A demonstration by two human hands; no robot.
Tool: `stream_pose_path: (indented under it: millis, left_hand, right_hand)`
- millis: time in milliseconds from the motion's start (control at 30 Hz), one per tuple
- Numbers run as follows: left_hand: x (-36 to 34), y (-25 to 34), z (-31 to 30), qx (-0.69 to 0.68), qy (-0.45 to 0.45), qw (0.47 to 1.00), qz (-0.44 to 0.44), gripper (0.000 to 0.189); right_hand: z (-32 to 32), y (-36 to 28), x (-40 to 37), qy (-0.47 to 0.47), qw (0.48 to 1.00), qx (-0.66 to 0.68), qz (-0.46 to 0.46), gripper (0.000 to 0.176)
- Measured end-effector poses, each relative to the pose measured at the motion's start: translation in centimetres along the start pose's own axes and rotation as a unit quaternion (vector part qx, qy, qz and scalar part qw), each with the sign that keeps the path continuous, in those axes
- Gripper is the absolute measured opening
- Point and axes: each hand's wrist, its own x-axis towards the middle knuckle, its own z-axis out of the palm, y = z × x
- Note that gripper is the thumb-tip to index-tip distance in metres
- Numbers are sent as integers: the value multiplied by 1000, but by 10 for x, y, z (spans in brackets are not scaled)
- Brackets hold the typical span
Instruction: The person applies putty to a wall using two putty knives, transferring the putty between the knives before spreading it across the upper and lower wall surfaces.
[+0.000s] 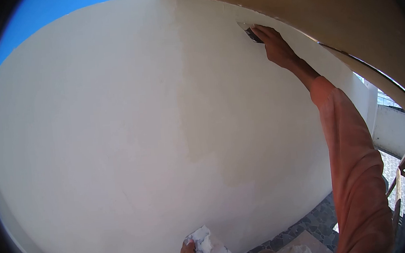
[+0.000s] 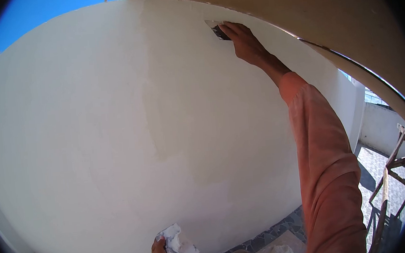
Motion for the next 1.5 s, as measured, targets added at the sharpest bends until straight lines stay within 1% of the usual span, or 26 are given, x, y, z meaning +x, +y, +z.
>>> stream_pose_path:
  millis: [100, 233, 333, 433, 467, 533, 567, 600, 700, 733, 800, 900, 1000, 1067, 1133, 1233, 1300, 1333, 1433, 1467, 1500]
  left_hand:
    - [3, -4, -5, 3, -5, 1000, -5, 36]
    - [5, -6, -6, 8, -11, 1000, 2, 36]
    - [4, -4, -3, 8, 1, 1000, -5, 36]
    - [-9, 9, 11, 146, 44, 988, 4, 46]
    - [-9, 9, 10, 151, 44, 988, -2, 45]
    - [-8, 10, 10, 157, 49, 986, -7, 44]
    - [-9, 11, 10, 155, 47, 987, -6, 43]
    - [-11, 14, 13, 154, 44, 987, -6, 43]
    - [-11, 13, 12, 130, 21, 991, -21, 43]
    - [-11, 13, 11, 118, 12, 993, -26, 43]
    - [-11, 9, 7, 144, 18, 989, -7, 43]
    - [-11, 10, 11, 150, 23, 988, 10, 43]
    - [-11, 10, 11, 139, 17, 990, 9, 44]
    - [-13, 12, 13, 131, 14, 991, 6, 45]
    - [-17, 16, 18, 124, 13, 992, 2, 45]
    - [-8, 7, 11, 6, 5, 1000, -4, 37]
    - [-9, 8, 11, 8, 11, 1000, -16, 37]
    - [-9, 9, 12, 9, 13, 1000, -22, 37]
    - [-8, 7, 9, 12, 1, 1000, -10, 37]
    - [-8, 7, 10, 10, 2, 1000, -9, 37]
    - [-8, 8, 11, 8, 4, 1000, -7, 37]
  right_hand:
    - [-3, 10, 0, 38, 998, -15, 44, 59]
    - [1, 24, 19, 74, 996, -40, 16, 58]
    - [5, 22, 33, 61, 996, -37, 46, 59]
    - [12, 11, 33, 26, 997, -26, 69, 62]
    - [15, 4, 20, 18, 997, -41, 68, 61]
    - [3, -4, 6, -7, 999, 6, 36, 60]
    - [-5, -8, 4, -20, 999, 29, 21, 60]
    - [-13, -12, 5, -44, 999, 20, 15, 59]
    - [-21, -27, 24, -8, 1000, 21, 19, 58]
    - [-16, -23, 30, 10, 1000, 0, 8, 58]
    - [-6, -17, 51, 51, 998, -39, -13, 57]
    - [4, -12, 63, 48, 997, -56, 15, 57]
    - [14, -4, 69, 79, 994, -69, -6, 55]
    - [20, -1, 74, 58, 996, -60, 6, 55]
    - [22, -4, 73, 51, 997, -60, 3, 56]
    - [24, -12, 63, 63, 995, -72, -15, 57]
    - [28, -23, 55, 65, 994, -82, -17, 58]
    - [26, -30, 48, 72, 994, -81, -33, 58]
    - [10, -47, 29, 31, 995, -66, -68, 58]
    - [1, -50, 26, 32, 995, -25, -88, 58]
    - [-7, -52, 28, 38, 994, -21, -99, 57]
